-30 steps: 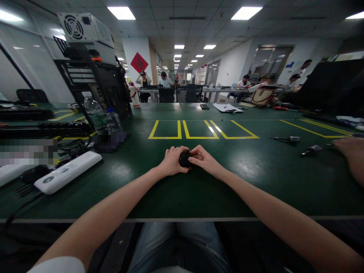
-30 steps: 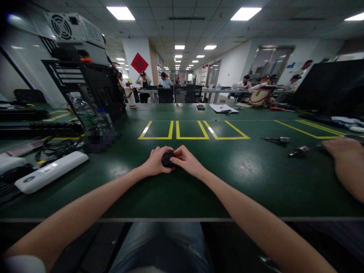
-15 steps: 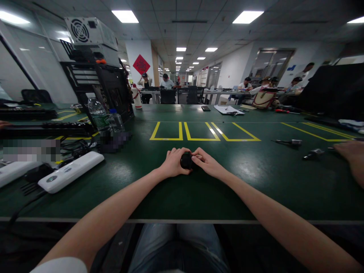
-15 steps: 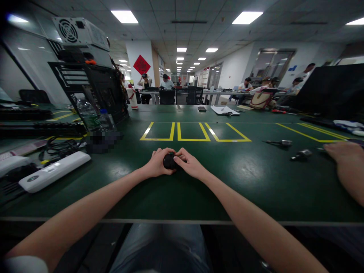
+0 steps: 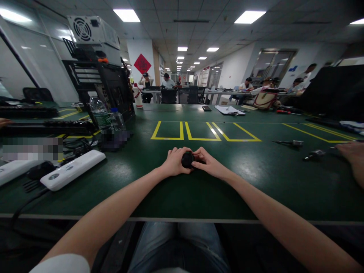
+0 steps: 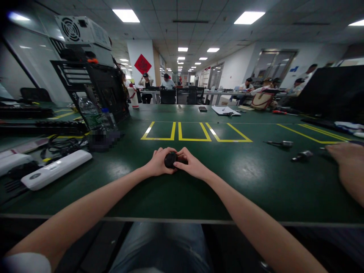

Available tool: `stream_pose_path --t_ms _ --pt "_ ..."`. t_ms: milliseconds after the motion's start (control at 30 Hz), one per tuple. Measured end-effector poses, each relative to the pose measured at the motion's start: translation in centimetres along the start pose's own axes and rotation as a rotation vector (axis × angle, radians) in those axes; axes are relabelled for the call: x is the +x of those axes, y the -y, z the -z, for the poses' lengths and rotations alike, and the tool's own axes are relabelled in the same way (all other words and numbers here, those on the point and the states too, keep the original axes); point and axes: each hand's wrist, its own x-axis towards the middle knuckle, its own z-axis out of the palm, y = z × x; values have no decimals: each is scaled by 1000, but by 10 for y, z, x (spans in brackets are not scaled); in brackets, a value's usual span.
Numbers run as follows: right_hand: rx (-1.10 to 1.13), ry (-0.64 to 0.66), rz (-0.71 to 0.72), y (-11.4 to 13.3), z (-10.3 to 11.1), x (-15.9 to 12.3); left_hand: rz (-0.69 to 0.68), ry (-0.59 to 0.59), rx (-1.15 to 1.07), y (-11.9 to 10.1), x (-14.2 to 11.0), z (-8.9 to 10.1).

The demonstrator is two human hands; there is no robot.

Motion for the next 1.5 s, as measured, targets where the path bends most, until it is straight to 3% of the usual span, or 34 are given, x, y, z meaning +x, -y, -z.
stream_pose_path --t_ms 300,433,667,900,1033,1233,1500 --pt "-25 -103 -68 -6 -3 7 -2 7 3 -2 0 2" --pt "8 -67 -101 -11 0 8 -2 23 -2 -4 0 4" --pt "35 10 22 -4 3 3 44 9 34 -5 1 2" --pt "10 -103 -43 -11 -1 9 46 19 29 -5 0 3" --pt "14 -52 -92 -11 1 8 43 13 25 -4 0 3" --pt "66 31 -1 -8 3 3 31 2 26 -2 0 1" --pt "43 -74 -64 -13 -2 9 34 -1 24 -1 0 1"
